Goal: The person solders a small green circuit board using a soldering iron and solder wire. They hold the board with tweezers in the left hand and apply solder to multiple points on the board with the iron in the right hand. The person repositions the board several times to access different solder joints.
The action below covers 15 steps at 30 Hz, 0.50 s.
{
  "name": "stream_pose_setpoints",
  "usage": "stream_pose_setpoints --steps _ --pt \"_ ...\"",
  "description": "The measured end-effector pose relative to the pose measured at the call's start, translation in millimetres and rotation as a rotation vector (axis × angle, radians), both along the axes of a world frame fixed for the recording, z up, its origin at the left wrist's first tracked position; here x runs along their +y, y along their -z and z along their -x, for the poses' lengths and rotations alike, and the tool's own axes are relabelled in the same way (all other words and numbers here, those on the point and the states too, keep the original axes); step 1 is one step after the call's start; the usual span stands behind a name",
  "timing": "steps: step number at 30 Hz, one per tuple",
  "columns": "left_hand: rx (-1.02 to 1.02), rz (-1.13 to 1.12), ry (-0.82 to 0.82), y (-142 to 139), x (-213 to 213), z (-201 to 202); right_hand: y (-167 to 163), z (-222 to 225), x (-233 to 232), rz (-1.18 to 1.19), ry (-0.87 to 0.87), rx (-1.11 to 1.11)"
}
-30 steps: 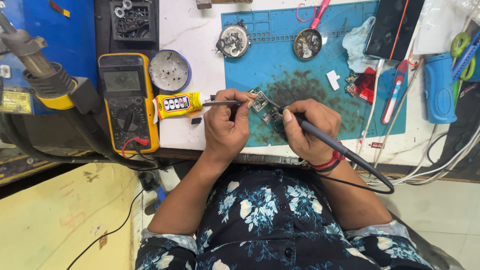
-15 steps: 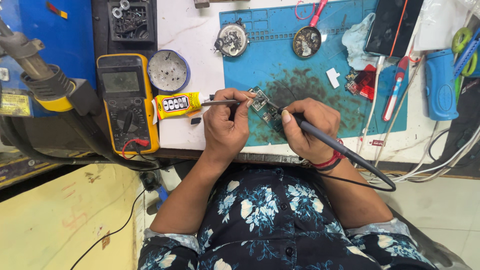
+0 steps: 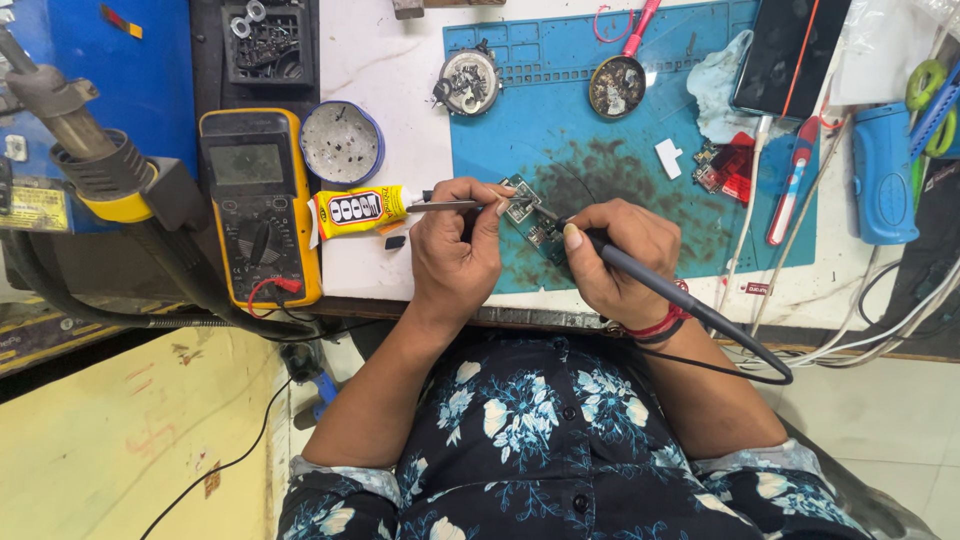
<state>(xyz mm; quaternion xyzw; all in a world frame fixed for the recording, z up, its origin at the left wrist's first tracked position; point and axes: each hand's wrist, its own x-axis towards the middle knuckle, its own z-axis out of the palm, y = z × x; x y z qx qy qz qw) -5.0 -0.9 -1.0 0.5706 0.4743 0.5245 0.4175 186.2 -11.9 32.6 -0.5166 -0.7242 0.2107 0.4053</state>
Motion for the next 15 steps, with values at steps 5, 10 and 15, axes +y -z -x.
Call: stream_pose_setpoints --steps 5,10,15 --pt "0.002 0.017 -0.007 -0.1 0.0 -0.3 -0.8 0.3 -0.8 0.015 0.006 -0.002" --pt "0.012 0.014 -0.013 -1.1 0.2 -0.5 -1.0 0.8 -0.1 0.01 -0.004 0.004" --pt "0.043 0.008 -0.023 -1.7 0.0 -0.4 -0.6 0.6 0.2 0.01 -0.007 0.008"
